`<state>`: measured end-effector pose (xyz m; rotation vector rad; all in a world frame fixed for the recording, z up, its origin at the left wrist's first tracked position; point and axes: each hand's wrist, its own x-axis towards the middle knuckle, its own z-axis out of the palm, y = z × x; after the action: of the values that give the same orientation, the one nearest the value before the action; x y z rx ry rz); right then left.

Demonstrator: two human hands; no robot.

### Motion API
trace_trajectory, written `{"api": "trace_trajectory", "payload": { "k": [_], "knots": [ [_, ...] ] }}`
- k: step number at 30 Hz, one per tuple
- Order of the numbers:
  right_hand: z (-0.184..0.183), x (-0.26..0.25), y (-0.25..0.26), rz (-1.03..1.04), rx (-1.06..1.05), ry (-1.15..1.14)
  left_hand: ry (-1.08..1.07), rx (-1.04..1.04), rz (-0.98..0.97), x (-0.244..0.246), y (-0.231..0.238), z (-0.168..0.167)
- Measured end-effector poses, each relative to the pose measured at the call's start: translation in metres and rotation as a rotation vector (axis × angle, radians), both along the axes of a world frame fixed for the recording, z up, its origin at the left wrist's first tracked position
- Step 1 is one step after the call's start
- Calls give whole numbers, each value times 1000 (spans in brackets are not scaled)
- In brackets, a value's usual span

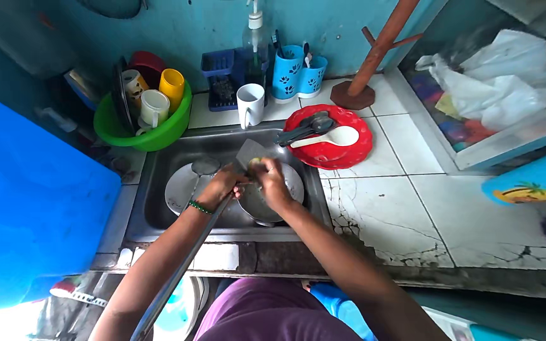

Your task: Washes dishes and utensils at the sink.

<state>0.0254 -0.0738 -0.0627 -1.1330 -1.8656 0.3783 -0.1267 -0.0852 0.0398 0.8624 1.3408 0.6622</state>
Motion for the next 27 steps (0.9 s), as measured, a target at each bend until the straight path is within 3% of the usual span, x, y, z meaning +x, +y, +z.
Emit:
{"api": "trace_trajectory", "payload": {
  "k": [2, 7, 12, 18, 21, 27],
  "knots": [
    [-1, -2, -6, 54, 15, -28, 4, -10, -2, 2, -1, 2],
    [5, 9, 10, -71, -65, -49, 20, -35, -61, 1, -5, -2],
    [13, -2, 15, 175, 7, -90, 56, -57, -137, 9, -4, -7],
    [15, 8, 23, -150, -96, -27, -16, -5, 22, 7, -14, -7],
    [12, 15, 15, -145, -252, 82, -30, 20, 70, 2, -16, -4],
    [36, 22, 49, 7, -246, 139, 51, -31, -106, 8, -22, -5]
  ]
}}
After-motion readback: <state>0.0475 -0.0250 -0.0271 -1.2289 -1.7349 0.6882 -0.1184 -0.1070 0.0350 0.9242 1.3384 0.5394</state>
